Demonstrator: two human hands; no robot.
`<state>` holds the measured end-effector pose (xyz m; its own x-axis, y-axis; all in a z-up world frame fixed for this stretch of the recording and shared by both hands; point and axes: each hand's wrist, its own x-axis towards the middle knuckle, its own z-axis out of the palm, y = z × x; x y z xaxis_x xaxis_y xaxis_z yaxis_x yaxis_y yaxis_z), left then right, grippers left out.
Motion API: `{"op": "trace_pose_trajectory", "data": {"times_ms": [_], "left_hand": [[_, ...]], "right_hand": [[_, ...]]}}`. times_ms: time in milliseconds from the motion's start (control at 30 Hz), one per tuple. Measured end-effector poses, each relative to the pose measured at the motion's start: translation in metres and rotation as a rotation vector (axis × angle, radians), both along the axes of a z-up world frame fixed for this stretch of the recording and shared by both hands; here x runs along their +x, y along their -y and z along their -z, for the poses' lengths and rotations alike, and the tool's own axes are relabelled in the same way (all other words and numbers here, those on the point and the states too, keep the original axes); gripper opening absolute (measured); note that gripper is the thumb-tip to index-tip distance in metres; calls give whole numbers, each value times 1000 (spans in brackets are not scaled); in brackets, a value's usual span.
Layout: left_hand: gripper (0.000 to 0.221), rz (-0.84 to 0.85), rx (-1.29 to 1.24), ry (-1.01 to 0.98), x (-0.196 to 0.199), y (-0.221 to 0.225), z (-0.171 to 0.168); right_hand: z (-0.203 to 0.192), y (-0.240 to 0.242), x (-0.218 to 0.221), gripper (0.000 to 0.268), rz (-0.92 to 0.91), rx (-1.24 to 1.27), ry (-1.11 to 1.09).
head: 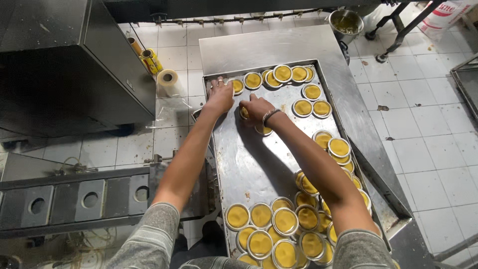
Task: The person picks up custard tarts from a metal tray by hand and places them into slots on a conveyor belt one at a time.
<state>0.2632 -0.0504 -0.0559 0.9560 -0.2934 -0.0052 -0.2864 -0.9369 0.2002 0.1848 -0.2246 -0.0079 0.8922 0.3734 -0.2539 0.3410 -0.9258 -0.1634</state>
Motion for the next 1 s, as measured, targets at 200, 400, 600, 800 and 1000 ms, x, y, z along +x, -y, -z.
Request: {"op": "trace_pose_trajectory", "data": {"times_ms": [200, 400, 600, 800, 1000], "left_hand": [[76, 170, -78, -370, -73, -3, -93], [76, 112, -75, -221, -74, -16, -80], [76, 158, -113, -295, -84, -6, -57], [61, 174, -96, -357, -111, 2, -82], [53, 213, 56, -255, -107, 14, -25]], "right_hand": [[-22, 11, 64, 74, -5, 134, 8], [30, 16, 131, 64, 68, 113, 156], [35, 7, 121, 60, 12, 12, 231], [44, 23, 140, 70, -18, 18, 143], [14, 15, 119, 61, -55, -94, 87]]}}
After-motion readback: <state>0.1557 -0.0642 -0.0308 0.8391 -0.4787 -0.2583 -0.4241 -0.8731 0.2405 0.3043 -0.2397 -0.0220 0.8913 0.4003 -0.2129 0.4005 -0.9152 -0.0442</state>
